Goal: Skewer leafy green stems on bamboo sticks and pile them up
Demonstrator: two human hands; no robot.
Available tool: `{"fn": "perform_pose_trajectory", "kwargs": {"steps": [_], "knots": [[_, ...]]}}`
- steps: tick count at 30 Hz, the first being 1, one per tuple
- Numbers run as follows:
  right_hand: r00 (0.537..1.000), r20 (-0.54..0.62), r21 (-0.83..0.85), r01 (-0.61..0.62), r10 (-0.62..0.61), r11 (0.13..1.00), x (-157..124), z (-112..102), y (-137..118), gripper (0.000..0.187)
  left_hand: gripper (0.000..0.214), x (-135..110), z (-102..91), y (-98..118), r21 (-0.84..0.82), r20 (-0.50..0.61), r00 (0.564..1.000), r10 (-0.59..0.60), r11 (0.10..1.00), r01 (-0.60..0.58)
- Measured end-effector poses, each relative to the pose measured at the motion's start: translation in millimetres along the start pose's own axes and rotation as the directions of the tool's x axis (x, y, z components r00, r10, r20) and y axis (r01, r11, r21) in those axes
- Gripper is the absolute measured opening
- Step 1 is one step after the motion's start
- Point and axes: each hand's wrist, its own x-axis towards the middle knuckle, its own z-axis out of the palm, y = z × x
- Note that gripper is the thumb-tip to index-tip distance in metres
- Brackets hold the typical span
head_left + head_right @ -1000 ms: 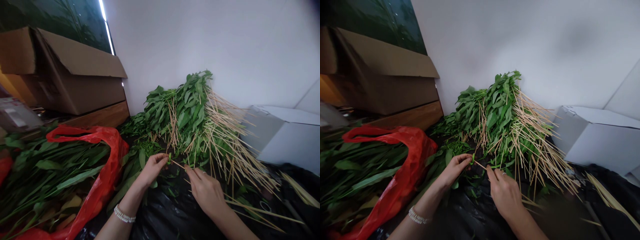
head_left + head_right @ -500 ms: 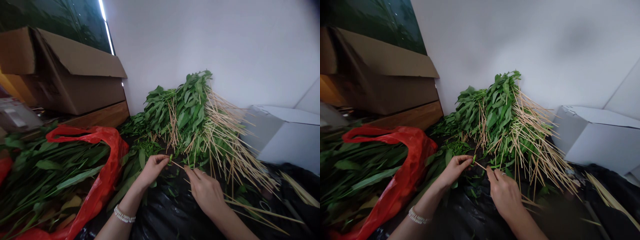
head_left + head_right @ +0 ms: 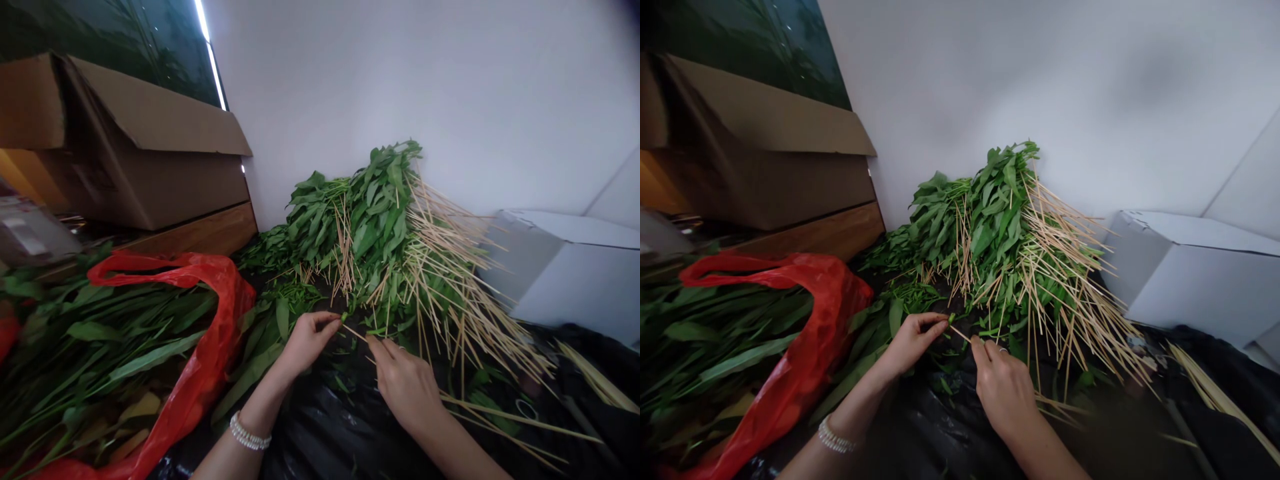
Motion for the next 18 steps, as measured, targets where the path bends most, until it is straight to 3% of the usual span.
{"fn": "perform_pose_trajectory", "kwargs": {"steps": [5,18], "knots": [[1.000,0.013,0.051,-0.013,0.013,0.999,1.8,-2.7,0.3,0.036,0.035,1.1,-2.6,4.5,-0.272,0.019,0.997,-0.081,0.959,0.083],[1.000,0.009,0.057,0.004,-0.004,0.998,-3.1,1.8,-4.3,0.034,0.028,0.9,-2.7,-0.4,-0.305,0.070,0.989,-0.130,0.941,0.146]]}}
